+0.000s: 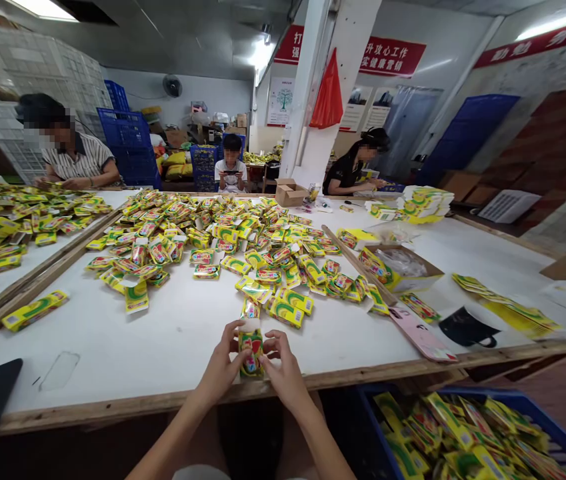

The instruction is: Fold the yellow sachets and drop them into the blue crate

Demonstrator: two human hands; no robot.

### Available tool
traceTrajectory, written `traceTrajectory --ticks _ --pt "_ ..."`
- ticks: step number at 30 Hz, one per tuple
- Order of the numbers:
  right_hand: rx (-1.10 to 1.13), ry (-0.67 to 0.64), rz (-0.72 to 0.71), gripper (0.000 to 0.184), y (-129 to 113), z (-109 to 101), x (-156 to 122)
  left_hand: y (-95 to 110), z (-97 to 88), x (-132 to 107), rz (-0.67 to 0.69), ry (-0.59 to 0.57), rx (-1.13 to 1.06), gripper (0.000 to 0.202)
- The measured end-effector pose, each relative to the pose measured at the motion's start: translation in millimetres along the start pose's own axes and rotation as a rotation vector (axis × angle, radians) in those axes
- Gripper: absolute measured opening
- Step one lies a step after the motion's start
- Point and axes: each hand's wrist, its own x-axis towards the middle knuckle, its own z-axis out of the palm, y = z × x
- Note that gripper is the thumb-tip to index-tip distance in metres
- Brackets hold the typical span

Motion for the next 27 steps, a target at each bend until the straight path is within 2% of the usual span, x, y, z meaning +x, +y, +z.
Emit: traceTrajectory --ticks 4,9,11,16,20,24,27 --pt "0.012 -0.093 -0.063 0.038 -11.7 1.9 -3.4 9.8 -5.5 -4.6 0.067 -0.066 0.070 0.029" --pt "-0.049 -0.134 -0.124 0.025 -16.4 -4.9 7.2 17.6 -4.9 0.8 0.103 -0.124 0.220 0.027" --pt "-0.044 -0.135 -0.117 0.022 -18.2 -6.9 12.4 17.4 -1.5 -1.4 0.103 -0.093 0.211 0.026" --pt "-0.077 -0.089 -0.152 0.023 -20.4 -6.5 21.7 10.8 3.6 -12.5 0.055 0.036 -0.003 0.036" --pt "-0.033 -0.057 -0.144 0.022 -16.1 -1.8 24.5 9.2 1.0 -9.2 0.090 0.033 0.066 0.020" --pt "0.097 -0.010 -0.098 0.019 -9.4 4.5 24.1 8.4 4.1 -3.7 0.162 0.114 0.066 0.017" --pt "0.132 0.011 -0.098 0.023 -8.3 5.7 22.4 7.7 8.9 -4.9 0.170 0.177 0.024 0.023"
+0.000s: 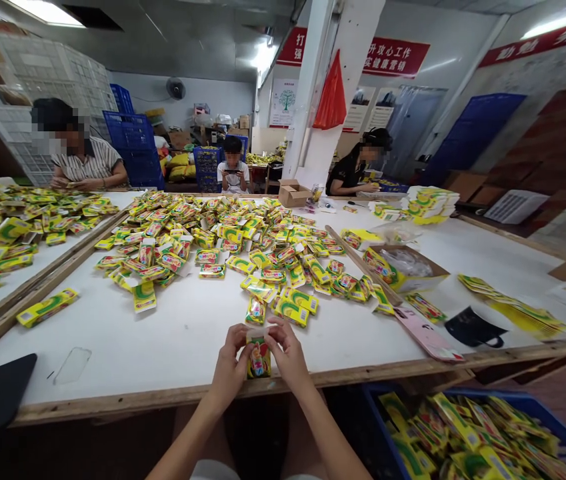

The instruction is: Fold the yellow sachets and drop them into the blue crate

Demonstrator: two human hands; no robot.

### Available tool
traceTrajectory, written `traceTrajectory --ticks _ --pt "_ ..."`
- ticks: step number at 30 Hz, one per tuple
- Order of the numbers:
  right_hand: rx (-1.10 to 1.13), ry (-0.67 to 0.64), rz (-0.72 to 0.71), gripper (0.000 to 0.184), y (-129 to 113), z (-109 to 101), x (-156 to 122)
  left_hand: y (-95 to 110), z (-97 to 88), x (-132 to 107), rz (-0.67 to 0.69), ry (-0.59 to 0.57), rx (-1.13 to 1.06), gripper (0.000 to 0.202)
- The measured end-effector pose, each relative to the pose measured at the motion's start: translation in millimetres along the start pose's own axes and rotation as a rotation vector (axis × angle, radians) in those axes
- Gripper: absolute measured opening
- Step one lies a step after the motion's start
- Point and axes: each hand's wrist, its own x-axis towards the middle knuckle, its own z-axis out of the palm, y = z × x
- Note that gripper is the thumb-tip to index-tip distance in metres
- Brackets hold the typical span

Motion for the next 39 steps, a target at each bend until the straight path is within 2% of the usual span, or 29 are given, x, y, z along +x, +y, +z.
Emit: traceTrajectory --ticks 5,10,15,23,28,34,36,39 --pt "-0.107 -0.057 -0.058 0.015 -9.3 -4.4 -3.7 6.4 1.2 -2.5 -0.012 -0.045 0.052 0.020" --pt "-0.142 -0.033 -0.075 0.018 -15.6 -3.0 -4.5 14.0 3.0 -0.1 -0.078 0.001 0.004 0.021" --pt "-0.220 0.009 -0.025 0.021 -14.4 1.4 2.3 14.9 4.7 7.0 -0.144 0.041 -0.046 0.023" --pt "-0.117 -0.011 0.023 0.025 -8.8 -0.1 -5.3 0.6 -1.1 -0.4 -0.160 0.011 -0.043 0.026" --pt "-0.064 -0.025 0.020 0.025 -6.0 -1.6 -6.3 -1.2 -3.6 -3.2 -0.164 -0.008 -0.025 0.027" --pt "-0.084 -0.097 0.013 0.019 -7.9 -8.4 -8.1 -1.5 -3.9 -6.1 -0.097 -0.053 -0.009 0.021" --pt "-0.058 -0.079 0.026 0.018 -6.3 -6.0 -11.4 -2.0 -3.2 -8.1 -0.105 -0.059 -0.027 0.025" --pt "-0.011 -0.030 0.055 0.021 -5.0 1.5 -17.7 -1.7 -1.3 -10.6 -0.124 -0.080 -0.086 0.044"
